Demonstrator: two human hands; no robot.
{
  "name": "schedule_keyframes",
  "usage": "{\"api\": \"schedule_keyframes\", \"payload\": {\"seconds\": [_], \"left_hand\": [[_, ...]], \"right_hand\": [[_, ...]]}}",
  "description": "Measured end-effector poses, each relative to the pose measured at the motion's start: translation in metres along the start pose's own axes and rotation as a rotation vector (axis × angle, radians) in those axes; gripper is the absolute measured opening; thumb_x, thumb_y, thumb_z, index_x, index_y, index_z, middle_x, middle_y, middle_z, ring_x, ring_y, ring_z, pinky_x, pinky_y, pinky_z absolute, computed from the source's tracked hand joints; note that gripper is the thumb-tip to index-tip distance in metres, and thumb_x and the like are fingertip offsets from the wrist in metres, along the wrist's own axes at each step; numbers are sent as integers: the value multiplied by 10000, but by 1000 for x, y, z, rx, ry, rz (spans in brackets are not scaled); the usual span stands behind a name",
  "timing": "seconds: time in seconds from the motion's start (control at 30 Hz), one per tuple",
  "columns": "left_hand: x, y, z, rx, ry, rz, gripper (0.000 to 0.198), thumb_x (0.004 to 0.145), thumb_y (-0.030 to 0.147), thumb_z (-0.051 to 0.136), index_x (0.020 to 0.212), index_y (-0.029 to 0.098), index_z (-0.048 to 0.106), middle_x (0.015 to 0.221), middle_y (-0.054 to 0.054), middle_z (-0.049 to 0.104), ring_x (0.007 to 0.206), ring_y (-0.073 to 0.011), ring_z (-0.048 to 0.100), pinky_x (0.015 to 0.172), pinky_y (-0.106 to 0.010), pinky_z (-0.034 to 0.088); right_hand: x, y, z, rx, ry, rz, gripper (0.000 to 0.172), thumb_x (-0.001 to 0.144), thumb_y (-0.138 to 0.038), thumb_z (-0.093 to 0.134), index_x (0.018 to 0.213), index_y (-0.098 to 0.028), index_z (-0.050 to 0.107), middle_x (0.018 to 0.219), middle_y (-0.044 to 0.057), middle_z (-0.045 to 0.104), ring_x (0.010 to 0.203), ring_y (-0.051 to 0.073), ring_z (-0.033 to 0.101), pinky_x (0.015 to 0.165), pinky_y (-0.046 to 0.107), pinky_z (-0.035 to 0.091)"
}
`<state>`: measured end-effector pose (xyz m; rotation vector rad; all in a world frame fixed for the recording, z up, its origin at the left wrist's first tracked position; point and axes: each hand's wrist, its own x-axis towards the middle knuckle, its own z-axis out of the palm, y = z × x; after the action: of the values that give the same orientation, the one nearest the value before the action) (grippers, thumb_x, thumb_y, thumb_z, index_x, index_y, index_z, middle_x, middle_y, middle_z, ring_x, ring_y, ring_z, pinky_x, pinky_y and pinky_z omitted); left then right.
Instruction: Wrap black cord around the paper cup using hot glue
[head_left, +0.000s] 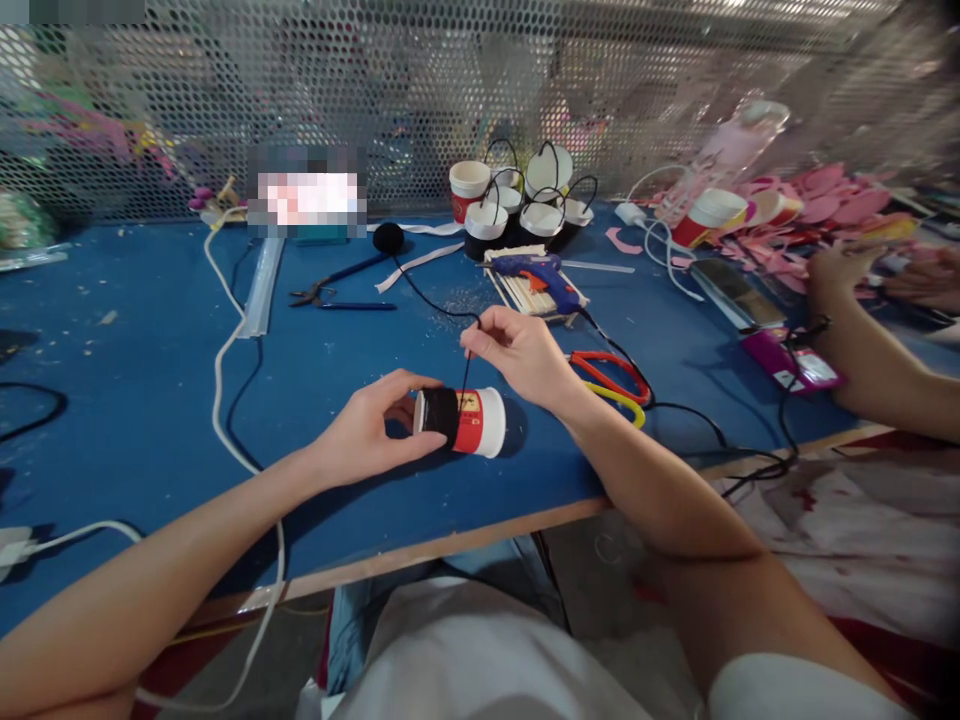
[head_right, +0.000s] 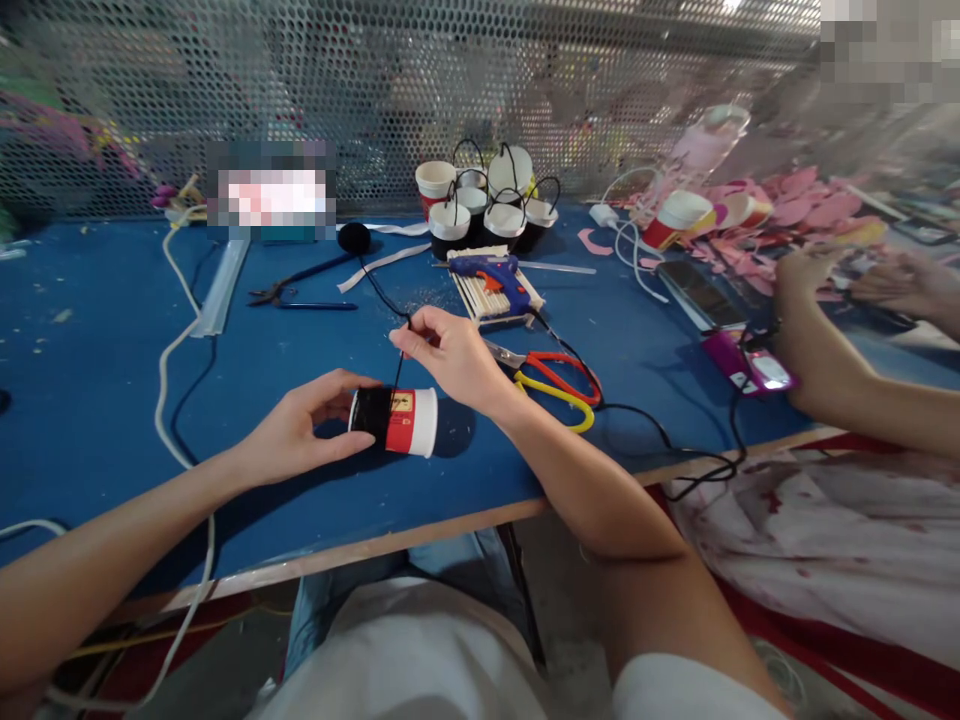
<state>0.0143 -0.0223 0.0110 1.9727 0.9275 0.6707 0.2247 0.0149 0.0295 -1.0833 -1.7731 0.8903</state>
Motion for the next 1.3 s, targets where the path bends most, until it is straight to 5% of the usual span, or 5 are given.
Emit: {"api": "schedule_keyframes", "payload": {"seconds": [0.5,0.8,1.03,1.17,1.3], "left_hand": [[-2,3,-1,206,31,238,479,754,307,660,1183,176,489,1118,-111,533,984,-206,556,798,-325,529],[-2,2,-4,374,26,305,465,788,287,621,1215,191,465,1208,-121,499,1131,-237,498,963,-405,441],[-3,-1,-1,31,2,81,631,716,379,696,1247,195,411,1133,-112,573,932,-216,620,806,-371,542],[-2,-2,2,-161,-27,-99,467,791,395,607,1166,159,459,989,-95,635,748,-176,656,640,-307,563],[-3,2,3,-160,-21,-123,439,781,386,617,1123,147,480,942,-83,652,759,-183,661,674,-327,564]], "right_hand": [[-4,-5,5,-114,-28,-1,312,840,-440,507,670,-182,458,641,-7,563,609,105,506,594,245,381],[-4,-2,10,-274,-97,40,297,835,-408,511,649,-181,464,610,-30,512,568,86,423,557,236,311],[-7,-6,12,-341,-122,53,259,828,-358,525,645,-181,475,571,-40,482,539,80,404,525,232,273],[-9,-8,14,-347,-130,56,251,827,-351,523,647,-178,492,583,-38,494,541,77,405,535,237,269],[-9,-11,13,-290,-129,63,247,818,-352,541,649,-178,496,586,-44,498,544,73,408,545,233,285]]}}
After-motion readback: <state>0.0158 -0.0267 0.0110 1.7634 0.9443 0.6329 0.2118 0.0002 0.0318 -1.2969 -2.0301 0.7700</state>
